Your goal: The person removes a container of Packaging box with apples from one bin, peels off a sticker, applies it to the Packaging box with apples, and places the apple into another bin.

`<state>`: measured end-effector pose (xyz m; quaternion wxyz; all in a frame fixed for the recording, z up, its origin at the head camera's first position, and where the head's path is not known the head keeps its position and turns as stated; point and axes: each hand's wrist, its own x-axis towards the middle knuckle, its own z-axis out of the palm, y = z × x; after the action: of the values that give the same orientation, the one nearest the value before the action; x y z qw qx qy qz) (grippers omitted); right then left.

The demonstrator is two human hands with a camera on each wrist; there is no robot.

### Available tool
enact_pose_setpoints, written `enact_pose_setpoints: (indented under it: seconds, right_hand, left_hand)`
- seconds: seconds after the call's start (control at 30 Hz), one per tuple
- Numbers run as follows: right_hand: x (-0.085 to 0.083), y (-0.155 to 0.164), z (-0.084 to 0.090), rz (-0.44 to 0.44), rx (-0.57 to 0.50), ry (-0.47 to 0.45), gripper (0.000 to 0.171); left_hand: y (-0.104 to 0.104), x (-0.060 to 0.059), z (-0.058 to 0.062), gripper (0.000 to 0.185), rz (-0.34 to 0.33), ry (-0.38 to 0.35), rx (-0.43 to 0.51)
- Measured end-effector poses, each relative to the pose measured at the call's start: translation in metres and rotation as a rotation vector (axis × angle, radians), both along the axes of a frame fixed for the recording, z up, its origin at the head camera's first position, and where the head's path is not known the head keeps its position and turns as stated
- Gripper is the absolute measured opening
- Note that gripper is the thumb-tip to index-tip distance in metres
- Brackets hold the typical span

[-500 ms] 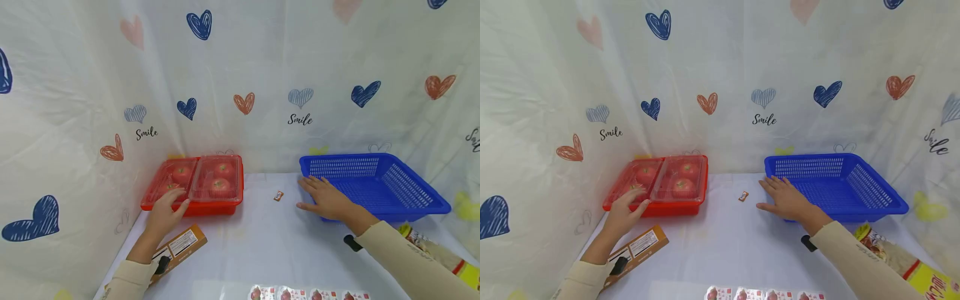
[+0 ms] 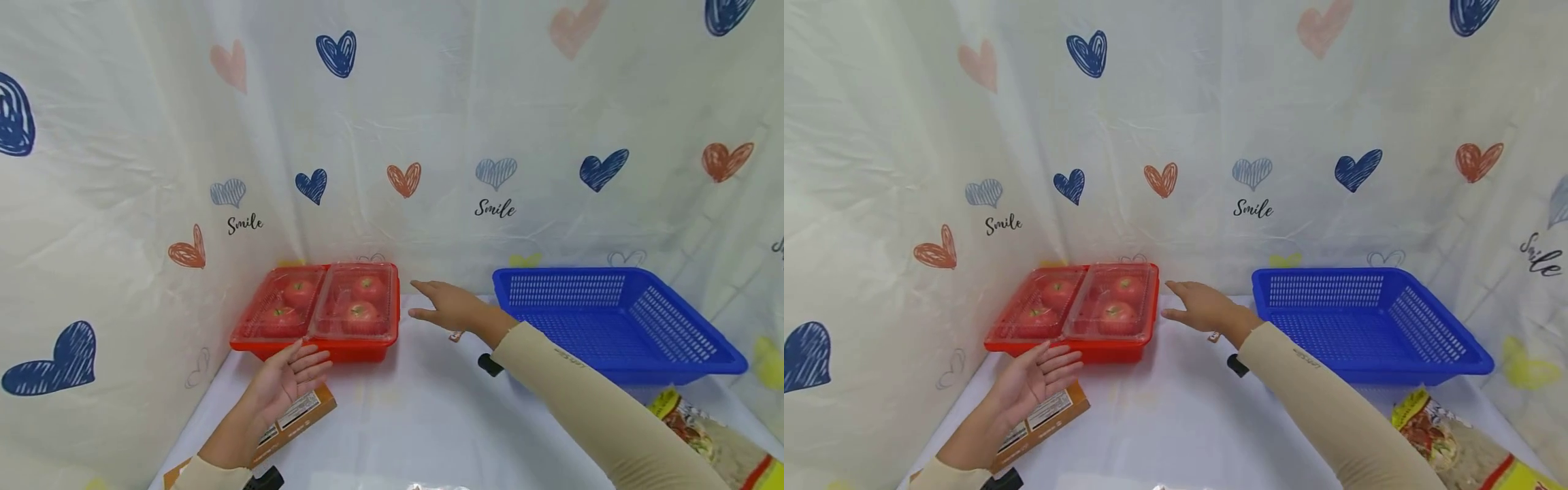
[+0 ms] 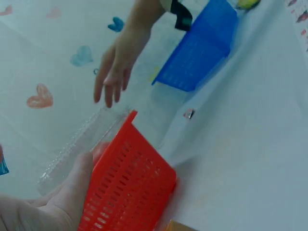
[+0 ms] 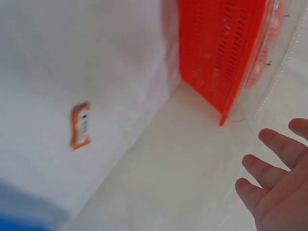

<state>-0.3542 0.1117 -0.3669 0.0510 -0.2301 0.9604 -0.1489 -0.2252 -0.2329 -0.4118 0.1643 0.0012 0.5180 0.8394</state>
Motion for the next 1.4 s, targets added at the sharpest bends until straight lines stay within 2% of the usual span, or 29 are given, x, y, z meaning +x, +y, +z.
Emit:
enact_pose_setpoints:
  seconds: [0.1,0.2,0.4,0.53,0.77,0.97,1.13,1.27,1.4]
  right_hand:
    - [-0.017,-0.018,0.002,0.001,-0.046,-0.013,0.085]
    - [-0.039,-0.033,0.003,0.018,-0.119,-0.017,0.081]
    - [-0.072,-0.055,-0.005,-0.020,-0.239,-0.074,0.076]
    - [-0.085,-0.071,-0.012,-0.022,-0.281,-0.082,0.076]
    - [-0.098,-0.088,-0.013,-0.020,-0.251,-0.084,0.076]
    - [-0.105,-0.088,-0.010,0.007,-0.235,-0.118,0.078]
    - [-0.108,-0.088,-0.005,-0.002,-0.225,-0.155,0.075]
    - [-0.112,-0.089,-0.002,0.001,-0.244,-0.136,0.074]
    - [-0.114,-0.086,0.003,0.035,-0.279,-0.102,0.073]
  left_hand:
    - [0.005,0.002,0.002,0.080,0.002,-0.050,0.116]
    - [0.012,0.001,0.004,0.088,0.047,-0.081,0.190]
    - [0.027,0.002,0.005,0.099,0.135,-0.126,0.275]
    - [0.032,0.006,0.003,0.101,0.143,-0.143,0.308]
    - [0.043,0.003,0.005,0.104,0.092,-0.110,0.333]
    - [0.051,-0.008,0.008,0.102,0.131,-0.098,0.340]
    - [0.061,-0.012,0.009,0.094,0.171,-0.100,0.356]
    - [0.067,-0.013,0.009,0.090,0.202,-0.104,0.389]
    - [0.071,-0.014,0.014,0.090,0.217,-0.100,0.455]
